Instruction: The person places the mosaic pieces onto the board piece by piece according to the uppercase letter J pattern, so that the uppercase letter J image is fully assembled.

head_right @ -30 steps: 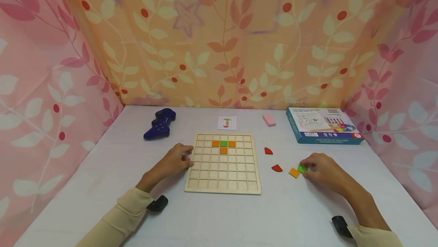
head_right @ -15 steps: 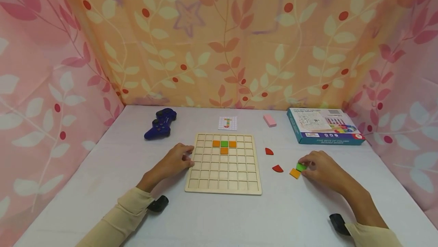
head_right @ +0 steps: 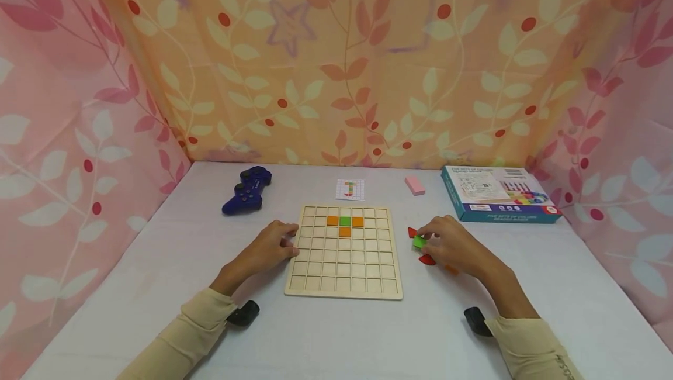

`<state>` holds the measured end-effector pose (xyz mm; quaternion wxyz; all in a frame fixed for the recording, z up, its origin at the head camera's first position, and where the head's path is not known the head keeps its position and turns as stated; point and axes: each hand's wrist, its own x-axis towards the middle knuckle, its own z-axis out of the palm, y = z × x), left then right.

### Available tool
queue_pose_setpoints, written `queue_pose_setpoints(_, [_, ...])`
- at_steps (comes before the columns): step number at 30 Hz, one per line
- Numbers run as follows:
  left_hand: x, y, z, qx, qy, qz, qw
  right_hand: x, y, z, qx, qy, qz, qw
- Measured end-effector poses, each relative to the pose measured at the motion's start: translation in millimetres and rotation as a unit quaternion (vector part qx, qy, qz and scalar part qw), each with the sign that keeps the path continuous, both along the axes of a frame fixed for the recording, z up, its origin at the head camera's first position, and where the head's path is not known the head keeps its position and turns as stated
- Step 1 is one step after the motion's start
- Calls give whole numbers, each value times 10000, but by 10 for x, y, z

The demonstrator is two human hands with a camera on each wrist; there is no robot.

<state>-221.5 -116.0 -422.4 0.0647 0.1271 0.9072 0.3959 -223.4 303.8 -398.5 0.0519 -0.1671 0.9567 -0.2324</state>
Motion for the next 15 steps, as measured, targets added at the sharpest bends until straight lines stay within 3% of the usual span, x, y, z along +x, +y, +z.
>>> queue_pose_setpoints(9, [-6,-7,0,48,-48,40,10000,-201,-454,-25,-198,191,542,9982])
queue_pose_setpoints(15, [-1,1,6,14,-60,47,10000,-245,-742,-26,-388,-72,643,9972])
